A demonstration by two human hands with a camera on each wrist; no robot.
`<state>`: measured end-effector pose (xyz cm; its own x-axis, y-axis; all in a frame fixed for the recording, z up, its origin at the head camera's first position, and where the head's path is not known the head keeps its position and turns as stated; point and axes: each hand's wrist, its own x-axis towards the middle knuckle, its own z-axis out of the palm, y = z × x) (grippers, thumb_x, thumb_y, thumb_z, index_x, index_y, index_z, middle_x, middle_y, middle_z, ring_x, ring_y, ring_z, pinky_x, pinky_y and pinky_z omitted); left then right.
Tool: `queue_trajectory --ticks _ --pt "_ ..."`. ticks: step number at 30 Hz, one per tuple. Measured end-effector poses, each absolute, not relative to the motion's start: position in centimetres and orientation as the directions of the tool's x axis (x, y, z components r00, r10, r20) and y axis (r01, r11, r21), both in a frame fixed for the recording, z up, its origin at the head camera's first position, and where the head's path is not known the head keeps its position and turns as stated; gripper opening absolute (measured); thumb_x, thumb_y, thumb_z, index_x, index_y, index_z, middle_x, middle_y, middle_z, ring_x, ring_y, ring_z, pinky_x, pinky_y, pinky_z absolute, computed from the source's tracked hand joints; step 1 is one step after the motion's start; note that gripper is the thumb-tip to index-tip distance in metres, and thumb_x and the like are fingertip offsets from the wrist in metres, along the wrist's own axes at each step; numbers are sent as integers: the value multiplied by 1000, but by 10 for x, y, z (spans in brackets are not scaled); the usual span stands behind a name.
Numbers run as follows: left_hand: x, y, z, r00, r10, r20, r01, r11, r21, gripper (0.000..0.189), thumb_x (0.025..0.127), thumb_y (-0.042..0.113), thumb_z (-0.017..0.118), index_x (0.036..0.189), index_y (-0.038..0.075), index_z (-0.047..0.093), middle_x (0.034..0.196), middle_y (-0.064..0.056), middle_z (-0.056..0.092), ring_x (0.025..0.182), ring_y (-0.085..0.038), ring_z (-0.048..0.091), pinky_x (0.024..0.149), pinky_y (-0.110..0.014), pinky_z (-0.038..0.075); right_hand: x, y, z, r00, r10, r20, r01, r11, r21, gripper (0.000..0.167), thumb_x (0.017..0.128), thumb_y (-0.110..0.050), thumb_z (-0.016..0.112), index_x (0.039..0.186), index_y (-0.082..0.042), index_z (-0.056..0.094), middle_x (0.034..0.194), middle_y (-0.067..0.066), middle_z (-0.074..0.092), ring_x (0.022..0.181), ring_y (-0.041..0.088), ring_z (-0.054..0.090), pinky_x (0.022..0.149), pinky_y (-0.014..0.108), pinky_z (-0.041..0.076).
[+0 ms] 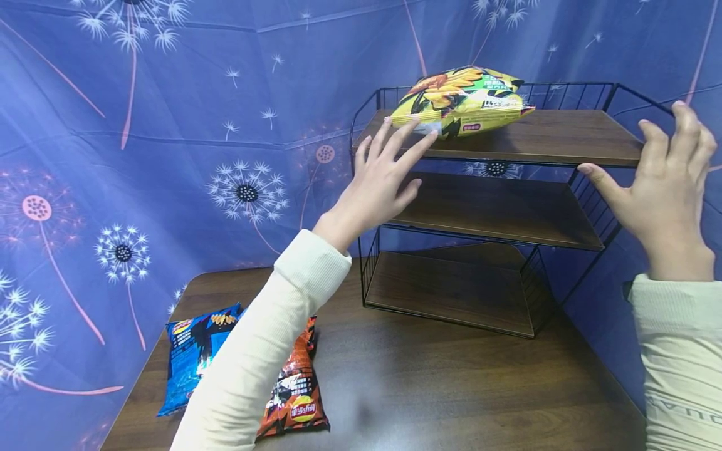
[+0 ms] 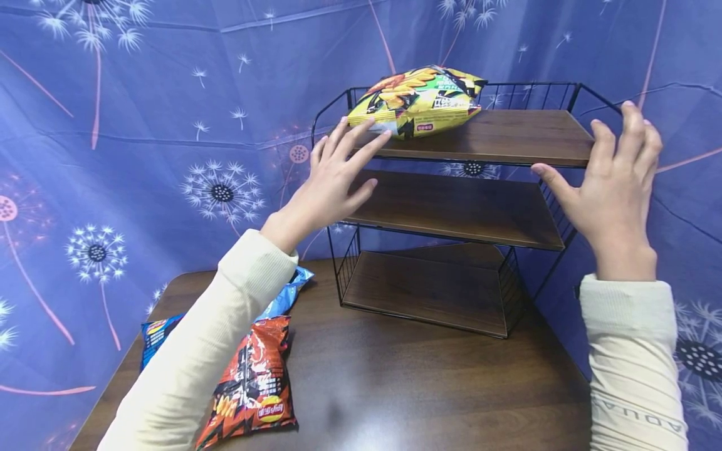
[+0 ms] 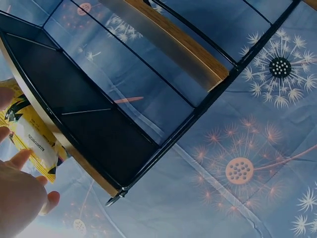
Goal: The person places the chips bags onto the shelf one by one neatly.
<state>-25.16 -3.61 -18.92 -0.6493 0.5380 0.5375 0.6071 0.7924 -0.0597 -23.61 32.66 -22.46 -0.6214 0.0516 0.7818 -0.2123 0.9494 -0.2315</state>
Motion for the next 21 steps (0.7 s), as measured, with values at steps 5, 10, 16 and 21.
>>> queue_trajectory --ticks 5,10,16,21 --pt "-247 -40 -190 -620 552 558 617 782 -88 57 93 33 43 145 32 20 154 0 9 142 -25 -3 111 -50 9 -237 327 -224 -614 37 788 -217 953 -214 109 71 -83 34 136 4 28 152 10 5 137 33 3 110 52 5" --pt "-241 -48 -194 -595 549 587 614 782 -109 55 93 31 44 144 29 24 153 -3 15 142 -26 4 111 -49 13 -237 327 -224 -620 42 784 -214 952 -220 109 70 -83 34 136 3 28 152 9 5 137 32 2 110 52 4" --pt "-236 -61 -208 -573 517 636 622 779 -73 54 91 27 48 142 26 30 150 -7 20 139 -29 14 107 -50 19 -237 327 -225 -607 30 794 -221 954 -205 110 70 -84 33 136 4 29 151 10 6 137 31 3 110 52 4" --pt "-231 -73 -227 -558 498 664 624 779 -59 53 90 25 50 140 25 33 148 -9 25 137 -30 19 103 -51 24 -237 326 -225 -588 29 808 -237 949 -207 111 69 -85 33 134 5 30 151 11 9 137 31 4 110 51 3"
